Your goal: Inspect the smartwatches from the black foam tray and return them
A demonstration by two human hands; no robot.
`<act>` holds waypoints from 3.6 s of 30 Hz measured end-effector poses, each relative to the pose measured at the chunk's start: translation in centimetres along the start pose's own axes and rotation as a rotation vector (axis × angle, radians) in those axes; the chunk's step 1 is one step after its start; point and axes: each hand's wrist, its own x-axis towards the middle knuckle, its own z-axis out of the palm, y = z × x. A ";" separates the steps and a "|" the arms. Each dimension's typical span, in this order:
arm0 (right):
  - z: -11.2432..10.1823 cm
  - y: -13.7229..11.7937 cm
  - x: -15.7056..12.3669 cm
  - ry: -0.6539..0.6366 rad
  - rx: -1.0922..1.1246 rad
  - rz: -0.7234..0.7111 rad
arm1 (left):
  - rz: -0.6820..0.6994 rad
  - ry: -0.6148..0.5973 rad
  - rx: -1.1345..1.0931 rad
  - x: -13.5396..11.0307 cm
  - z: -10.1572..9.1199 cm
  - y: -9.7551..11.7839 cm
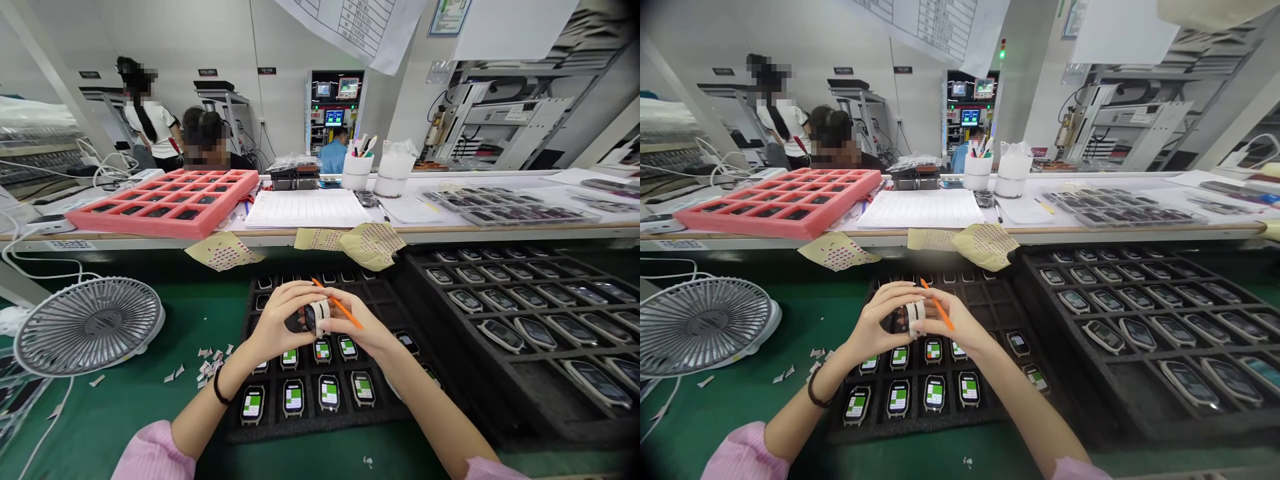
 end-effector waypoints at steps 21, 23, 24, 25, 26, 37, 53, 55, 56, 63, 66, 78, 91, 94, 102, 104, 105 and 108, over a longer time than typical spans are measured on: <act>-0.6 -2.8 -4.4 -0.018 -0.380 -0.683 | -0.163 0.018 -0.082 0.1 -0.6 2.0; -0.7 -3.0 -4.4 -0.056 -0.366 -0.648 | -0.165 0.021 -0.082 0.2 -0.7 2.1; -0.8 -3.0 -4.4 -0.068 -0.369 -0.630 | -0.164 0.021 -0.081 0.2 -0.7 2.1; -0.9 -3.0 -4.5 -0.074 -0.379 -0.610 | -0.160 0.021 -0.078 0.1 -0.7 2.1; -1.0 -3.0 -4.5 -0.073 -0.392 -0.592 | -0.155 0.023 -0.074 0.1 -0.6 2.0; -1.2 -3.3 -4.9 -0.015 -0.419 -0.544 | -0.161 0.024 -0.041 -0.1 -0.5 1.7; -0.4 -3.2 -5.0 0.004 -0.488 -0.610 | -0.153 0.014 -0.036 0.1 -0.3 2.3; -0.3 -3.0 -5.0 0.002 -0.511 -0.597 | -0.153 0.017 -0.032 0.1 -0.3 2.4; -0.2 -3.0 -4.9 -0.001 -0.520 -0.593 | -0.153 0.019 -0.031 0.1 -0.3 2.4; -0.2 -3.1 -5.0 0.018 -0.589 -0.571 | -0.159 0.018 -0.028 0.0 -0.3 2.2; 0.0 -3.1 -5.0 0.028 -0.595 -0.565 | -0.160 0.020 -0.014 0.0 -0.2 2.1; -0.3 -2.7 -3.0 0.287 -0.394 -0.485 | -0.240 -0.004 0.032 0.1 -0.4 1.8; 0.6 -0.5 -0.4 0.170 -0.138 -0.145 | -0.221 0.008 0.060 0.0 0.2 1.9; 0.7 -0.5 -0.3 0.165 -0.113 -0.140 | -0.209 0.017 0.076 0.0 0.2 2.0; -0.6 -1.6 -0.7 0.289 -0.033 -0.408 | -0.221 0.097 -0.013 0.2 -0.1 2.3; -0.7 -2.2 -1.3 0.288 -0.021 -0.527 | -0.251 0.096 -0.104 0.3 -0.2 2.5; -0.6 -2.5 -1.7 0.281 -0.021 -0.569 | -0.267 0.089 -0.150 0.3 -0.3 2.6; -0.2 -2.9 -2.4 0.307 -0.048 -0.630 | -0.294 0.082 -0.265 0.3 -0.7 2.8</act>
